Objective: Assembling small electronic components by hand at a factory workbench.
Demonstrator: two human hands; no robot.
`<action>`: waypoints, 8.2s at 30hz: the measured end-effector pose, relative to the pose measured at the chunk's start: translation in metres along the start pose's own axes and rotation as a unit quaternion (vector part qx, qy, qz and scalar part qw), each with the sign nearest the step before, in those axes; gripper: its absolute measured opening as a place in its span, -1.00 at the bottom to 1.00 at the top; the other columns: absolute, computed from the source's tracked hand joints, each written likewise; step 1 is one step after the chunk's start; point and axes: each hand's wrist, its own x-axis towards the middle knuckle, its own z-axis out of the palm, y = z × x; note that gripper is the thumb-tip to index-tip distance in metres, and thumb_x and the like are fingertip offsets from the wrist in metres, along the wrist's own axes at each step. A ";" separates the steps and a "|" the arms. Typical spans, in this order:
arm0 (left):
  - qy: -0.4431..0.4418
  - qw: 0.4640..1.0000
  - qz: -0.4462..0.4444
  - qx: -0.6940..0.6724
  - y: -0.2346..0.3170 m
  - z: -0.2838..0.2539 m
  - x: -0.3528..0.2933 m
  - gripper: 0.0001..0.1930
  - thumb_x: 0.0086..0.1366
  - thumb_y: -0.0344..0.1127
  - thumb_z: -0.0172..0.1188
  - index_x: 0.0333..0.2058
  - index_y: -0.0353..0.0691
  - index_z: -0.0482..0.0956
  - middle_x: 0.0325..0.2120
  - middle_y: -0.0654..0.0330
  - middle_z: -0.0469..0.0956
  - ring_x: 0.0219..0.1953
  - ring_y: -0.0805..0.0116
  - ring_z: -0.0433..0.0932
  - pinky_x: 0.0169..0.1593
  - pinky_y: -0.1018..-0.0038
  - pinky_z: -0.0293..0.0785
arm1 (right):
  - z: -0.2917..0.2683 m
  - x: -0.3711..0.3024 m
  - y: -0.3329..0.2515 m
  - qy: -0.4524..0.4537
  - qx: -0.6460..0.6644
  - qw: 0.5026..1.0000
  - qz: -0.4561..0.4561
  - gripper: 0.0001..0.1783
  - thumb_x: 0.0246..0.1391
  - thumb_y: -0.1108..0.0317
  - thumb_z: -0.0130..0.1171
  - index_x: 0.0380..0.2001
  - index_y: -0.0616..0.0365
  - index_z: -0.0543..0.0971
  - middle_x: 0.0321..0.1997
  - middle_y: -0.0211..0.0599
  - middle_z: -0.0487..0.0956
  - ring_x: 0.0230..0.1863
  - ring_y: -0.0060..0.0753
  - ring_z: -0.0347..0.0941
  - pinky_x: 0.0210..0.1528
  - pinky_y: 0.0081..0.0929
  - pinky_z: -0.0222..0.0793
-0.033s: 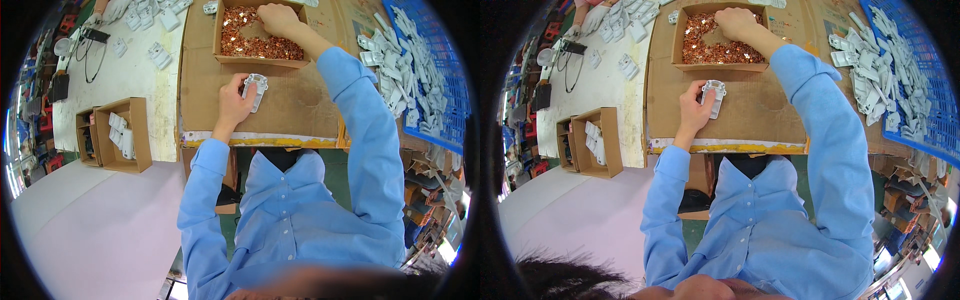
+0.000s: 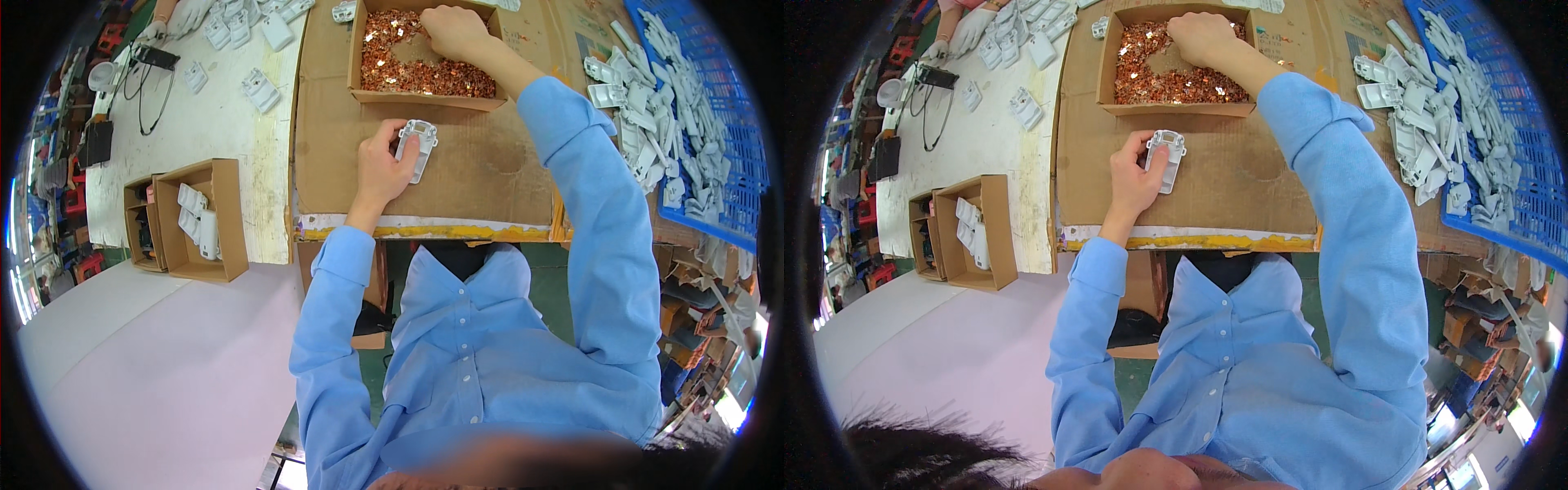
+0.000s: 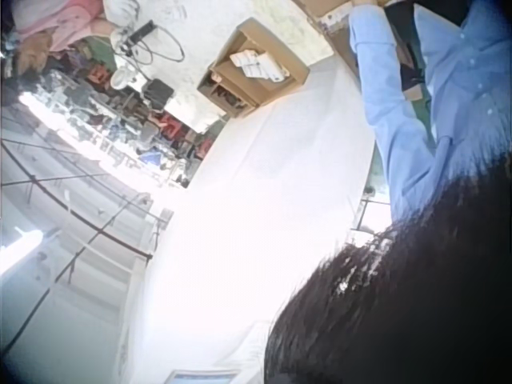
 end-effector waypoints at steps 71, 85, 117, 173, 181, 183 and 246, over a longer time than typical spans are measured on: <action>-0.163 0.945 -0.121 -0.257 0.131 0.102 -0.173 -0.65 0.46 -0.23 -0.13 0.03 -0.35 0.45 -0.29 0.18 0.58 -0.37 0.49 0.56 -0.32 0.56 0.50 | -0.043 -0.396 -0.064 0.139 0.573 0.765 0.258 -0.66 -0.17 0.34 0.44 -0.39 0.15 0.46 -0.54 -0.39 0.45 -0.53 -0.47 0.38 -0.46 -0.47 0.33; -0.155 0.965 -0.141 -0.157 0.139 0.101 -0.174 -0.71 0.50 -0.27 -0.11 -0.05 -0.34 0.50 -0.46 0.23 0.59 -0.50 0.56 0.55 -0.45 0.60 0.49 | -0.049 -0.399 -0.078 0.173 0.482 0.824 0.244 -0.77 -0.02 0.28 0.30 -0.40 0.15 0.48 -0.54 -0.29 0.51 -0.53 -0.31 0.48 -0.47 -0.38 0.37; -0.175 0.958 -0.163 -0.158 0.129 0.094 -0.177 -0.77 0.42 -0.33 0.02 -0.08 -0.33 0.53 -0.45 0.25 0.60 -0.49 0.55 0.58 -0.45 0.58 0.51 | -0.042 -0.395 -0.073 0.093 0.552 0.796 0.232 -0.77 -0.12 0.40 0.32 -0.44 0.22 0.47 -0.52 -0.27 0.52 -0.49 -0.38 0.47 -0.41 -0.44 0.39; 0.228 0.958 0.008 0.176 -0.032 -0.095 0.079 -0.54 0.32 -0.30 0.18 0.13 -0.33 0.33 -0.12 0.06 0.48 -0.14 0.35 0.49 -0.08 0.41 0.45 | -0.003 -0.263 0.121 0.211 0.205 0.897 0.330 -0.67 0.10 0.13 0.18 -0.18 0.14 0.57 -0.31 -0.12 0.61 -0.27 -0.02 0.57 -0.24 -0.13 0.49; 0.103 0.990 -0.086 -0.043 0.010 -0.011 -0.063 -0.63 0.33 -0.44 0.16 0.09 -0.25 0.37 -0.36 0.23 0.54 -0.37 0.57 0.46 -0.29 0.61 0.39 | 0.017 -0.218 0.168 0.066 0.064 0.949 0.301 -0.64 0.06 0.07 0.19 -0.27 0.16 0.55 -0.25 -0.01 0.63 -0.18 0.09 0.58 -0.18 -0.01 0.51; 0.096 0.991 -0.075 -0.062 0.013 -0.005 -0.081 -0.63 0.33 -0.44 0.16 0.09 -0.25 0.37 -0.39 0.25 0.54 -0.38 0.58 0.45 -0.29 0.62 0.39 | 0.020 -0.221 0.154 0.060 0.062 0.959 0.269 -0.65 0.05 0.09 0.19 -0.29 0.18 0.56 -0.25 -0.01 0.62 -0.17 0.08 0.58 -0.21 -0.02 0.52; 0.096 0.973 -0.018 0.208 0.026 -0.016 -0.029 -0.70 0.14 -0.15 0.31 -0.23 -0.19 0.56 -0.46 0.17 0.53 -0.38 0.16 0.56 -0.29 0.27 0.49 | -0.036 -0.051 -0.013 0.019 0.257 0.965 -0.044 -0.84 0.07 0.35 0.07 -0.32 0.21 0.49 -0.31 -0.02 0.59 -0.22 0.03 0.53 -0.15 -0.15 0.43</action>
